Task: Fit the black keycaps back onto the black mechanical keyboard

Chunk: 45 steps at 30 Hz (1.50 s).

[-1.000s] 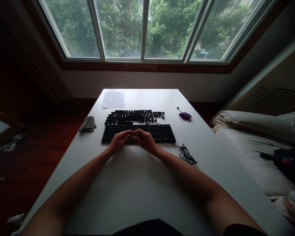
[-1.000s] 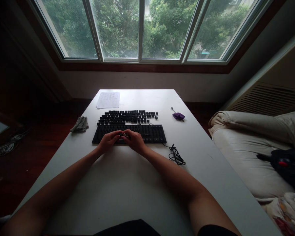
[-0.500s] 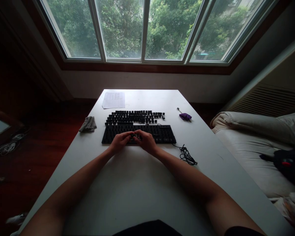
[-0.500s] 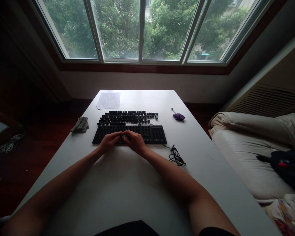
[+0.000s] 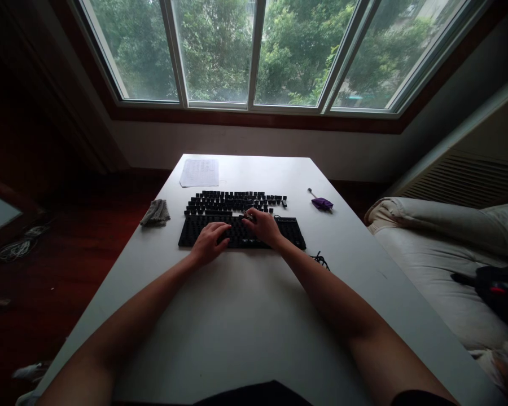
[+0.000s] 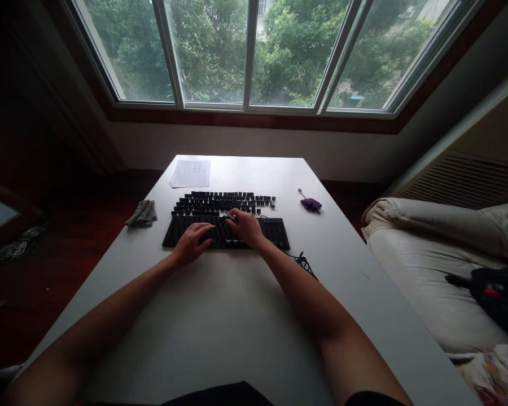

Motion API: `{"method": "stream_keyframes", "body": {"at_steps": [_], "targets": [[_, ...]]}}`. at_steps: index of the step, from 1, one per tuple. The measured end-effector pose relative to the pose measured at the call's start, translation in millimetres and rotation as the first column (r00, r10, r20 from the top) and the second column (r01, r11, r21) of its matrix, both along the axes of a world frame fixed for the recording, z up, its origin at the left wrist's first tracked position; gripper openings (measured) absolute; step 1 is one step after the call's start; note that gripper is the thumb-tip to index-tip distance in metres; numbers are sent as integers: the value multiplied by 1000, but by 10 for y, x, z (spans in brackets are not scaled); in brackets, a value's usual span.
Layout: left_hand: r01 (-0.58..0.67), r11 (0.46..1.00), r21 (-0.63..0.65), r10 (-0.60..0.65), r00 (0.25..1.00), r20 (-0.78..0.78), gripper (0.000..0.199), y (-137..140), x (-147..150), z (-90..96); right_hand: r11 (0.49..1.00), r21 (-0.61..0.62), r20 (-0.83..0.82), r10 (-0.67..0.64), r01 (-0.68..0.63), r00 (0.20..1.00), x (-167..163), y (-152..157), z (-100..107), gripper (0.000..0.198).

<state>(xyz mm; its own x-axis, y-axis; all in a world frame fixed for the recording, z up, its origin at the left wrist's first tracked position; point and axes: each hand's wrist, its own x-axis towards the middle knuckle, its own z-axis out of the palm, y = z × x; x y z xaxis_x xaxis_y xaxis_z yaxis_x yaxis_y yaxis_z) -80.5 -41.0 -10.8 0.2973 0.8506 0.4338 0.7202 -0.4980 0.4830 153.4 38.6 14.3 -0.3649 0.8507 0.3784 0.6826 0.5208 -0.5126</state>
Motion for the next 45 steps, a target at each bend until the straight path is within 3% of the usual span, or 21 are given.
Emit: {"method": "stream_keyframes", "body": {"at_steps": [5, 9, 15, 38, 45], "targets": [[65, 998, -4, -64, 975, -211, 48, 15, -14, -55, 995, -47, 245, -71, 85, 967, -32, 348, -20, 29], [87, 996, -24, -91, 968, -234, 41, 55, -69, -26, 993, -73, 393, -55, 91, 918, -170, 515, -33, 33], [120, 992, -41, -127, 965, -231, 37, 75, -129, 13, 994, -94, 481, -9, 62, 877, -351, 656, 9, 35], [99, 995, -13, -99, 969, -228, 19, 26, -108, 52, 992, -124, 468, 28, 34, 883, -383, 661, -73, 35], [128, 992, -11, -127, 968, -215, 27, 22, -123, 63, 993, -112, 422, 20, 30, 906, -443, 568, 16, 30]]}}
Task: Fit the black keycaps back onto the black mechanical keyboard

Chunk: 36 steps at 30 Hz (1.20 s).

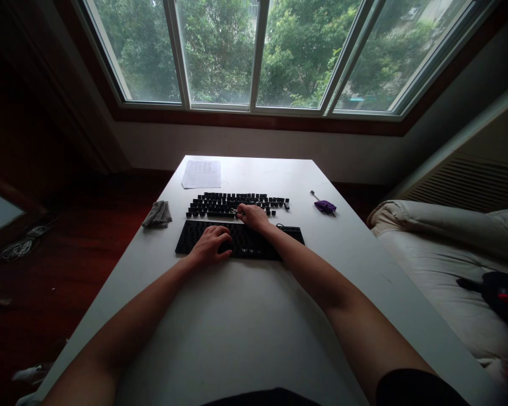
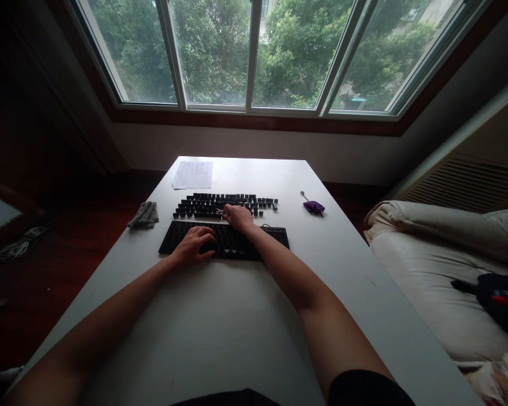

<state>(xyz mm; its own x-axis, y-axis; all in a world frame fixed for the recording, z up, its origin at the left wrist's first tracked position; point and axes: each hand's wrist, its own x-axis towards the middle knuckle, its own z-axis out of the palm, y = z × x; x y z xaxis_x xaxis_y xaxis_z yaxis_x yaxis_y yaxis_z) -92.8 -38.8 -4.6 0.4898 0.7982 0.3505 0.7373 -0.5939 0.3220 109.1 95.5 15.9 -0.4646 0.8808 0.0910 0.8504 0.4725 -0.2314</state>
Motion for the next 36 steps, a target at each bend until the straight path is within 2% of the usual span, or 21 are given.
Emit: {"method": "stream_keyframes", "body": {"at_steps": [4, 9, 13, 15, 18, 22, 24, 27, 32, 36], "targets": [[4, 1000, 0, -4, 1000, -7, 50, 16, -11, -12, 995, 78, -117, 77, -68, 990, -9, -141, 104, 32], [27, 1000, -9, -27, 999, -30, 53, 46, -24, -60, 956, 93, -303, 293, -277, 907, 94, -354, 250, 43], [32, 999, -12, -32, 999, -18, 52, 43, -18, -78, 936, -103, -485, 248, -336, 839, 261, -438, 301, 43], [33, 999, -11, -33, 999, -19, 51, 35, -10, -72, 905, -203, -550, 212, -375, 808, 345, -455, 318, 42], [34, 999, -15, -34, 999, -22, 50, 21, 3, -54, 852, -284, -601, 199, -439, 774, 439, -483, 356, 42], [27, 999, -27, -27, 999, -21, 50, 17, 9, -49, 764, -378, -613, 216, -522, 760, 481, -533, 411, 42], [26, 999, -28, -26, 999, -24, 51, 23, 4, -56, 743, -399, -595, 235, -537, 768, 474, -561, 430, 41], [30, 999, -24, -30, 999, -27, 51, 32, -7, -66, 749, -389, -534, 292, -537, 794, 445, -614, 457, 38], [29, 999, -31, -30, 999, -29, 50, 31, -18, -65, 760, -263, -378, 485, -594, 789, 426, -740, 503, 27], [24, 999, -29, -25, 999, -29, 49, 22, -24, -61, 762, -211, -363, 520, -612, 773, 497, -820, 509, 23]]}}
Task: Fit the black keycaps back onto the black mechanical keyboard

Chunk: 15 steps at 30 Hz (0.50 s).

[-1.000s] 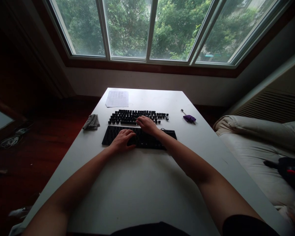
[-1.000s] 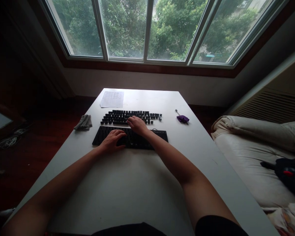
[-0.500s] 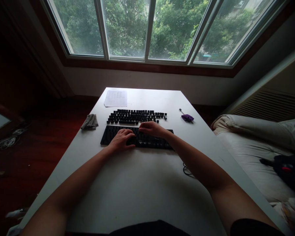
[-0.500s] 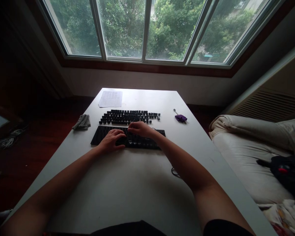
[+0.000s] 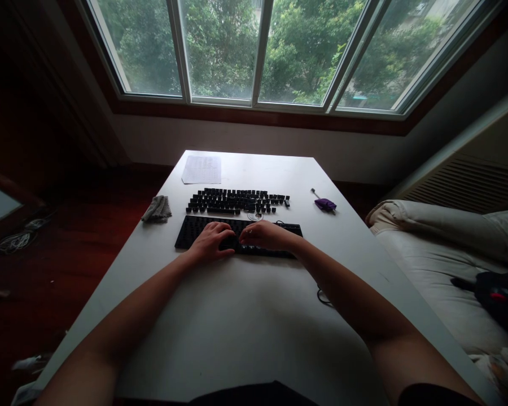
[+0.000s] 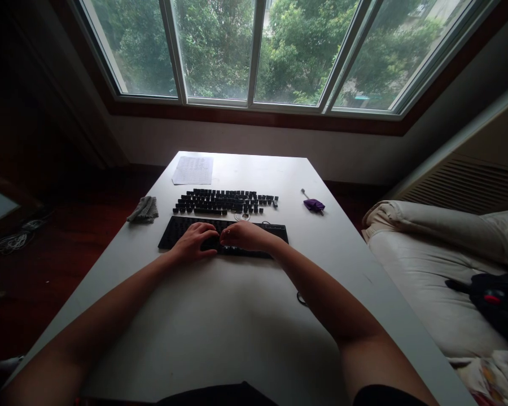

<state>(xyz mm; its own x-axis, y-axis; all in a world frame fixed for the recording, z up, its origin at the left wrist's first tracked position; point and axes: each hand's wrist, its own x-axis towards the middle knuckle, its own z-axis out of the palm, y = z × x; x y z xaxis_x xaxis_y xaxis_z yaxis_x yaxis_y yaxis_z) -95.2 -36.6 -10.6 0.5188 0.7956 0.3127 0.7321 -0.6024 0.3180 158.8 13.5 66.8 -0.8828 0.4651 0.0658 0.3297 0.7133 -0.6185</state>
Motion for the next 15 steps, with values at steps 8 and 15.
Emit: {"method": "stream_keyframes", "body": {"at_steps": [8, 15], "targets": [[-2, 1000, -1, 2, 1000, 18, 50, -14, 18, 16, 999, 3, -43, -42, 42, 998, 182, -107, -7, 24], [-5, 1000, -1, 5, 1000, 4, 48, -7, 42, 22, 996, 84, 8, -20, 19, 1000, 138, -99, 41, 21]]}}
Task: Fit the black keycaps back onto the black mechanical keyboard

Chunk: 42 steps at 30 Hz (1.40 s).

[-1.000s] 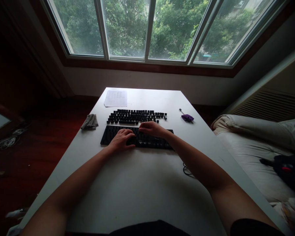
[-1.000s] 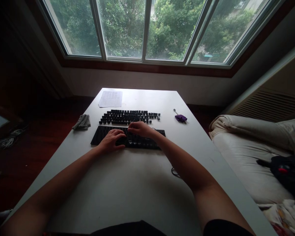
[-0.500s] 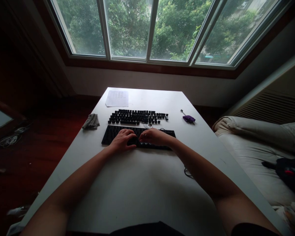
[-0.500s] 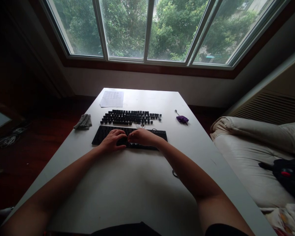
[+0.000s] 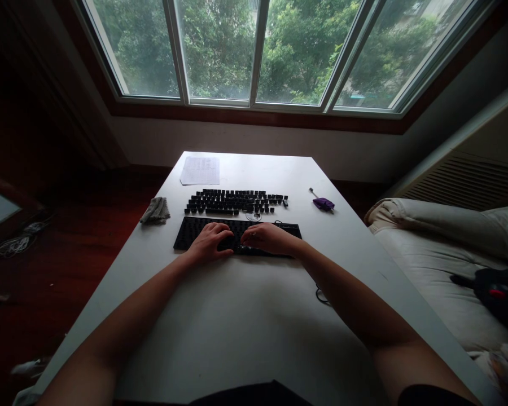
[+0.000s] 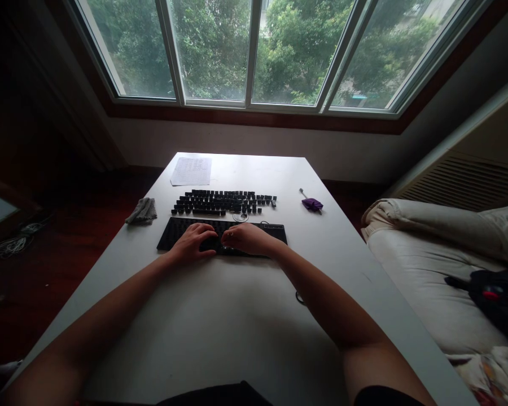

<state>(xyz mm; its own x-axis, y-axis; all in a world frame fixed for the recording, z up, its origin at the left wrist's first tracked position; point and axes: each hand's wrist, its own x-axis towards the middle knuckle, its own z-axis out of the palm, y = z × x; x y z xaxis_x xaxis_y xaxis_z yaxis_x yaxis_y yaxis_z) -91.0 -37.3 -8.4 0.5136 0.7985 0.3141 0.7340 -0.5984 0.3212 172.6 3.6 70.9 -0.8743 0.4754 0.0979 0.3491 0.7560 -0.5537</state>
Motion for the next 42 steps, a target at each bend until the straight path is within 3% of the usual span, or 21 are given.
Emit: {"method": "stream_keyframes", "body": {"at_steps": [5, 11, 16, 25, 34, 42], "targets": [[0, 1000, 0, 0, 1000, 0, 48, -7, 8, 9, 999, -17, 70, 41, -40, 997, -50, 67, 54, 21], [-2, 1000, -3, 2, 1000, 2, 48, -16, 2, 22, 997, 21, 11, 68, -69, 998, -22, 50, 13, 21], [11, 1000, 4, -11, 1000, 6, 48, -6, -13, 8, 990, -144, -71, -4, -6, 997, 105, 80, -88, 26], [20, 1000, 12, -20, 1000, 21, 49, 14, -2, -16, 903, -420, -200, -189, 90, 961, 289, 133, -324, 39], [9, 1000, 15, -10, 998, 67, 47, 10, 22, -18, 884, -445, -326, -308, 142, 894, 259, 111, -362, 40], [-57, 997, 42, 45, 966, 255, 33, -84, 155, 85, 890, -414, -469, -389, 191, 793, -45, -51, -354, 33]]}}
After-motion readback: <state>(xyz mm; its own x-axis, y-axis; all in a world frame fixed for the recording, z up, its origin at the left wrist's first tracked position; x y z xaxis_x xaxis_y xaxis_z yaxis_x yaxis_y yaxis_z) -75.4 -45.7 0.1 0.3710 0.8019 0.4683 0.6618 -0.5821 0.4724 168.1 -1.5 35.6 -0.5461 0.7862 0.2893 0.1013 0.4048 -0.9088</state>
